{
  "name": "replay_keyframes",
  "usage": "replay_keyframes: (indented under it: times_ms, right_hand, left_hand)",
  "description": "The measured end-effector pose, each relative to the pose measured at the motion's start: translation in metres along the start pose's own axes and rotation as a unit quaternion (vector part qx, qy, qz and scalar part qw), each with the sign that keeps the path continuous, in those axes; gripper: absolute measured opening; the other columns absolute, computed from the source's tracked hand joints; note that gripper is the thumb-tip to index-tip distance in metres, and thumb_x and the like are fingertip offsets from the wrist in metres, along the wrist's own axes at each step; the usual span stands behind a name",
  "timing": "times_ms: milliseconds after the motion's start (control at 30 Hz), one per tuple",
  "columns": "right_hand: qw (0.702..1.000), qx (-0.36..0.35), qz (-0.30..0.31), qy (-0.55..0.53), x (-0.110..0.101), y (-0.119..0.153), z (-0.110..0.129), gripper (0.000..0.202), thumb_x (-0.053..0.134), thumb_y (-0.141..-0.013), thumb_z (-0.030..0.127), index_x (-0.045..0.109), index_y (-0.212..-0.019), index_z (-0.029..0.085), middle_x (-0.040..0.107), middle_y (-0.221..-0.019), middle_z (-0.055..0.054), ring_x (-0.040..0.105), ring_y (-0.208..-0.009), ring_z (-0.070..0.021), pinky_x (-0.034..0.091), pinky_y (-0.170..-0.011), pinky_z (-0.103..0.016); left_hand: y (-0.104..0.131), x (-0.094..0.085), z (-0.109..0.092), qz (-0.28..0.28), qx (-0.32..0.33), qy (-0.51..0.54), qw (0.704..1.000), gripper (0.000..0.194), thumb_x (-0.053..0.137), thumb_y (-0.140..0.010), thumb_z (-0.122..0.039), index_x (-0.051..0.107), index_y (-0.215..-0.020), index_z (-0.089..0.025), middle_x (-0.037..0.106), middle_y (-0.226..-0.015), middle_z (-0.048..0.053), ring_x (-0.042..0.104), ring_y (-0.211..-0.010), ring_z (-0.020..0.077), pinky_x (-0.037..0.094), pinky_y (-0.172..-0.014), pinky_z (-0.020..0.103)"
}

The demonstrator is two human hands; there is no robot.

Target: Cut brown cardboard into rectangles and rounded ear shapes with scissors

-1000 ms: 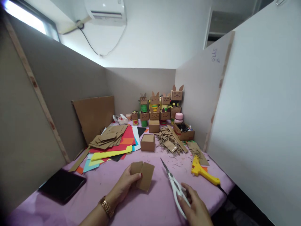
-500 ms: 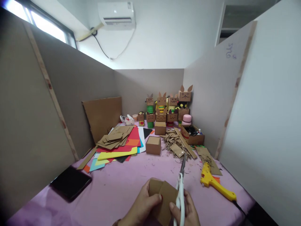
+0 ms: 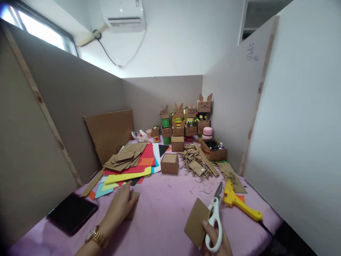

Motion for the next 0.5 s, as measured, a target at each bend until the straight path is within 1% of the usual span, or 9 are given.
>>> replay_keyframes:
  times_ms: [67, 100, 133, 167, 233, 267, 333, 400, 500]
  right_hand:
    - [1.0, -0.002, 0.009, -0.01, 0.003, 0.001, 0.0, 0.074, 0.074, -0.062, 0.031, 0.04, -0.129, 0.027, 0.073, -0.073, 0.004, 0.071, -0.073, -0.0239, 0.056, -0.065, -0.032]
    - [1.0, -0.005, 0.013, -0.014, 0.005, 0.001, 0.0, 0.076, 0.074, -0.062, 0.031, 0.039, -0.129, 0.027, 0.073, -0.074, 0.003, 0.071, -0.073, -0.0243, 0.056, -0.065, -0.032]
    - [1.0, -0.008, 0.014, -0.014, 0.006, 0.001, 0.0, 0.078, 0.074, -0.062, 0.031, 0.038, -0.13, 0.027, 0.073, -0.075, 0.003, 0.071, -0.074, -0.0245, 0.056, -0.065, -0.032]
    - [1.0, -0.011, 0.013, -0.01, 0.006, 0.001, 0.001, 0.079, 0.075, -0.061, 0.031, 0.037, -0.131, 0.027, 0.073, -0.076, 0.002, 0.071, -0.074, -0.0246, 0.056, -0.064, -0.032]
    - [1.0, -0.018, 0.01, 0.017, 0.005, 0.0, 0.002, 0.08, 0.075, -0.06, 0.034, 0.038, -0.131, 0.027, 0.074, -0.076, 0.002, 0.071, -0.076, -0.0252, 0.056, -0.063, -0.032]
    - [0.999, -0.02, 0.008, 0.039, 0.004, 0.0, 0.003, 0.078, 0.075, -0.06, 0.036, 0.04, -0.129, 0.026, 0.074, -0.076, 0.002, 0.071, -0.076, -0.026, 0.056, -0.063, -0.032]
    - [0.996, -0.02, -0.001, 0.082, 0.0, 0.0, 0.004, 0.074, 0.075, -0.059, 0.04, 0.046, -0.125, 0.025, 0.074, -0.073, 0.001, 0.07, -0.077, -0.0274, 0.056, -0.064, -0.034]
    - [0.995, -0.022, -0.015, 0.098, -0.003, 0.001, 0.005, 0.069, 0.075, -0.059, 0.041, 0.05, -0.121, 0.024, 0.073, -0.07, 0.001, 0.07, -0.078, -0.0282, 0.055, -0.065, -0.035]
    - [0.995, -0.035, -0.019, 0.088, -0.003, 0.004, 0.008, 0.062, 0.075, -0.059, 0.043, 0.055, -0.114, 0.023, 0.074, -0.074, -0.001, 0.069, -0.081, -0.0293, 0.055, -0.065, -0.037]
  left_hand:
    - [0.004, 0.004, -0.002, -0.005, 0.048, -0.046, 0.998, 0.057, 0.065, -0.06, -0.023, 0.049, -0.114, -0.016, 0.03, -0.144, 0.015, 0.005, -0.137, 0.0337, 0.012, -0.108, 0.045]
    - [0.009, 0.014, -0.002, 0.006, 0.066, -0.064, 0.996, 0.06, 0.064, -0.061, -0.024, 0.047, -0.119, -0.016, 0.021, -0.149, 0.013, -0.001, -0.138, 0.0315, 0.005, -0.11, 0.045]
    - [0.016, 0.032, 0.0, 0.04, 0.081, -0.107, 0.99, 0.064, 0.062, -0.065, -0.027, 0.043, -0.125, -0.014, 0.013, -0.152, 0.014, -0.003, -0.139, 0.0305, -0.001, -0.11, 0.045]
    - [0.023, 0.05, 0.005, 0.065, 0.071, -0.117, 0.989, 0.068, 0.063, -0.065, -0.029, 0.042, -0.127, -0.011, 0.013, -0.151, 0.017, -0.003, -0.139, 0.0313, -0.004, -0.11, 0.045]
    - [0.036, 0.089, 0.013, 0.111, 0.034, -0.106, 0.988, 0.075, 0.063, -0.067, -0.034, 0.038, -0.13, -0.003, 0.015, -0.149, 0.024, -0.003, -0.137, 0.0367, -0.003, -0.109, 0.049]
    - [0.042, 0.11, 0.014, 0.147, 0.019, -0.087, 0.985, 0.077, 0.061, -0.069, -0.035, 0.035, -0.132, -0.001, 0.016, -0.148, 0.026, 0.001, -0.138, 0.0365, 0.002, -0.11, 0.049]
    - [0.049, 0.144, 0.006, 0.19, 0.016, -0.05, 0.98, 0.072, 0.051, -0.078, -0.039, 0.029, -0.137, -0.005, 0.022, -0.148, 0.022, 0.019, -0.136, 0.0302, 0.02, -0.109, 0.041]
    - [0.05, 0.159, -0.007, 0.189, 0.024, 0.03, 0.981, 0.073, 0.05, -0.08, -0.037, 0.02, -0.141, -0.009, 0.013, -0.152, 0.015, 0.009, -0.139, 0.024, 0.016, -0.111, 0.036]
    - [0.048, 0.151, -0.007, 0.165, -0.009, 0.128, 0.978, 0.07, 0.056, -0.078, -0.035, 0.028, -0.138, -0.013, 0.019, -0.151, 0.013, 0.014, -0.138, 0.0246, 0.016, -0.111, 0.035]
Point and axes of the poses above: each hand's wrist, its own y-axis away from the middle knuckle, its own x-axis out of the palm, z = x × y, the point moved 9 cm from there along -y, towards the middle knuckle
